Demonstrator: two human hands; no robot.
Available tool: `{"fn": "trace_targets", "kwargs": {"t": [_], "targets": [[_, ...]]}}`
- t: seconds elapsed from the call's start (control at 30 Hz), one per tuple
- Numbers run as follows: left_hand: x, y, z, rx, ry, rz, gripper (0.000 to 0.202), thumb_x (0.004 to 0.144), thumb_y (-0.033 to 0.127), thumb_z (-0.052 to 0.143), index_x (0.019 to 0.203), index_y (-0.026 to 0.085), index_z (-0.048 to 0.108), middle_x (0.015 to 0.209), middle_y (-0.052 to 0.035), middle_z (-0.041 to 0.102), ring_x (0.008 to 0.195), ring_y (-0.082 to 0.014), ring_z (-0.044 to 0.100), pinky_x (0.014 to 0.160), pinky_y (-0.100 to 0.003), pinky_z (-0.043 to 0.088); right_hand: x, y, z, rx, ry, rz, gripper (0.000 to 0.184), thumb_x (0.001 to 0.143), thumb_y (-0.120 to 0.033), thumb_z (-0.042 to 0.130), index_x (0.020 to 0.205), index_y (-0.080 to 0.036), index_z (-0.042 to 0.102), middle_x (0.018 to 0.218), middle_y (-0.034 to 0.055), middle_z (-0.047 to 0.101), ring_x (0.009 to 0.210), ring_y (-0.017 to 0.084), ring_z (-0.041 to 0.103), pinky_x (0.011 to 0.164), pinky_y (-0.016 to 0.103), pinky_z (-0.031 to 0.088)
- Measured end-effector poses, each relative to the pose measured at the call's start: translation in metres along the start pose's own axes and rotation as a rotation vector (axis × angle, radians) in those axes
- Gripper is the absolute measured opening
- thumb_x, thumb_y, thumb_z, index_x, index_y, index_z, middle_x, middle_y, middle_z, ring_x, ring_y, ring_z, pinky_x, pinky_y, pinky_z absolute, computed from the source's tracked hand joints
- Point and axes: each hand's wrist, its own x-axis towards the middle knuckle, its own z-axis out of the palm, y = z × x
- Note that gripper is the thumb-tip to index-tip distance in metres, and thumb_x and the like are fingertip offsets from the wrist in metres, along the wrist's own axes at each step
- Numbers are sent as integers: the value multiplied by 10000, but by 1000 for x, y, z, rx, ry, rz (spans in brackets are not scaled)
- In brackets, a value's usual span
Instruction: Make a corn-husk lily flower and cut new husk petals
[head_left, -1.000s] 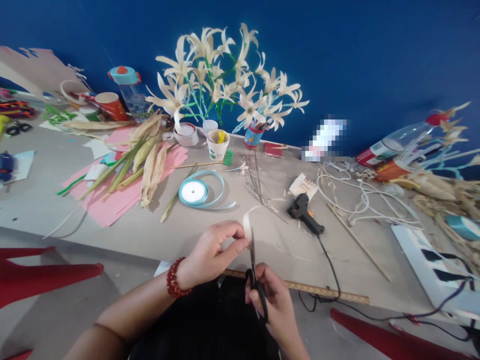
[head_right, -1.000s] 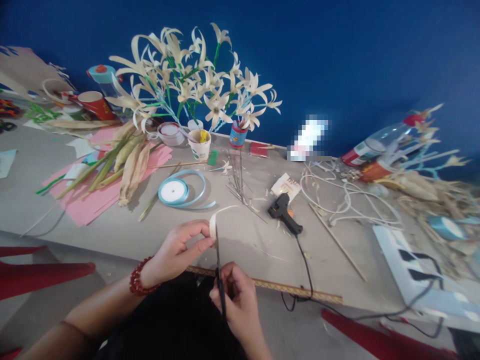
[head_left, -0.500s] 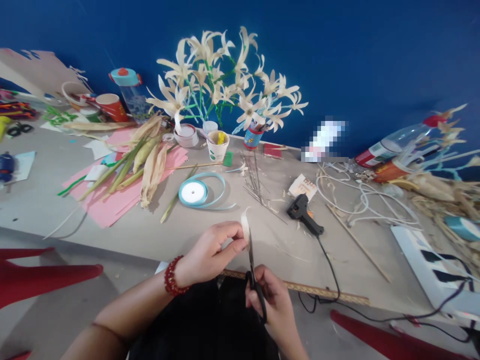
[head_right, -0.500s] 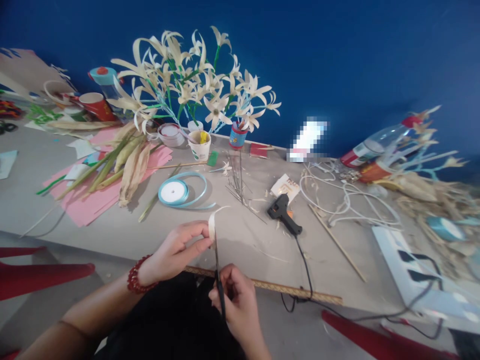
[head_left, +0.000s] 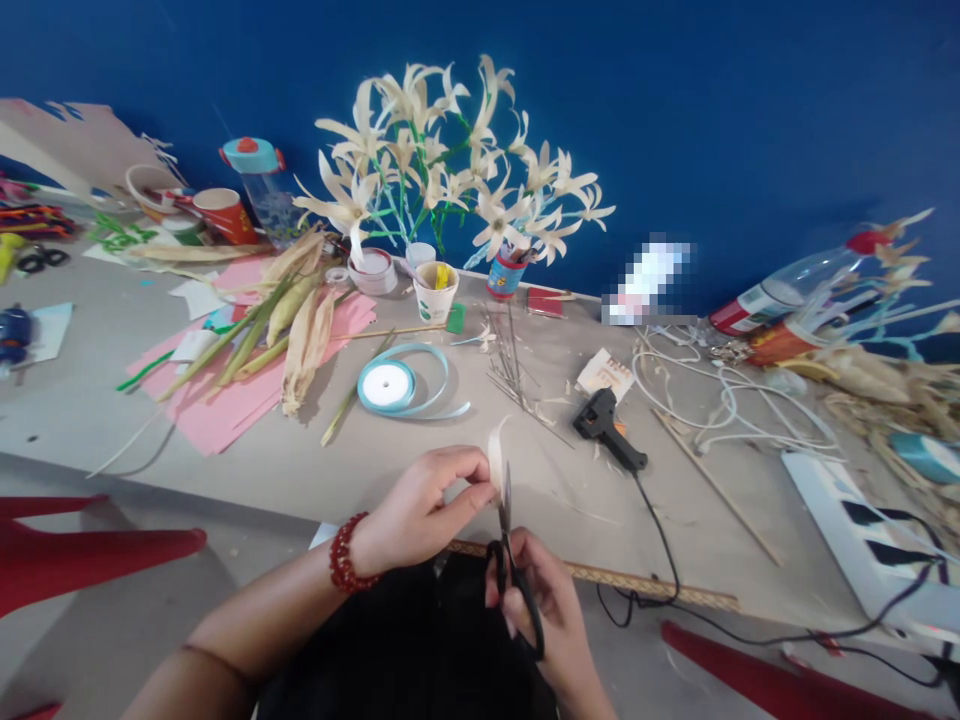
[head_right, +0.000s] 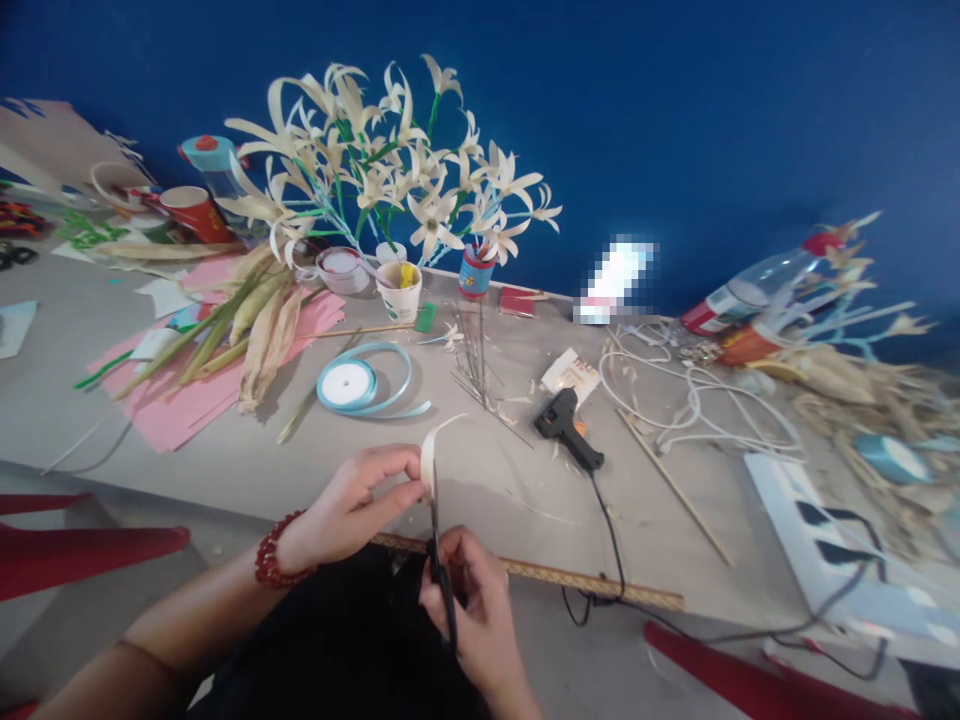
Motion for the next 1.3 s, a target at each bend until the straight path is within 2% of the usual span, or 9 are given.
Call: {"fn": "trace_targets", "kwargs": {"t": [0.13,0.27,0.5,1.13,1.3], "targets": [[-1,1,2,1,24,-54,192,932,243,504,775,161,578,779,-17,621,738,-142,561,703,-240,434,1,0,1,-16,18,39,477,798,-675,620,779,-211,512,646,-10,546,487,101,381,407,211,280],[-1,3,4,-8,34,-84,198,921,254,514,748,166,555,760,-13,614,722,-141,553,686,-236,434,2,1,2,-60,48,49,484,782,-680,629,765,-211,511,639,-15,538,515,115,411,450,223,327],[1,5,2,-28,38,-87,210,923,258,511,739,163,545,745,-10,597,706,-133,535,675,-231,425,2,1,1,-93,59,28,478,785,-670,629,737,-209,512,614,-18,531,530,124,436,494,236,344],[2,4,-1,-86,0,-77,249,939,274,505,738,154,591,740,-14,622,712,-135,558,670,-229,416,4,-1,-1,-14,24,58,488,778,-670,650,730,-210,497,553,-45,521,447,102,458,451,216,350],[3,5,-3,-83,-14,-64,245,938,252,501,733,154,593,735,-11,625,715,-133,564,698,-233,416,4,-2,-1,-13,25,64,451,786,-620,671,715,-210,496,527,-50,517,424,98,450,445,217,352]]}}
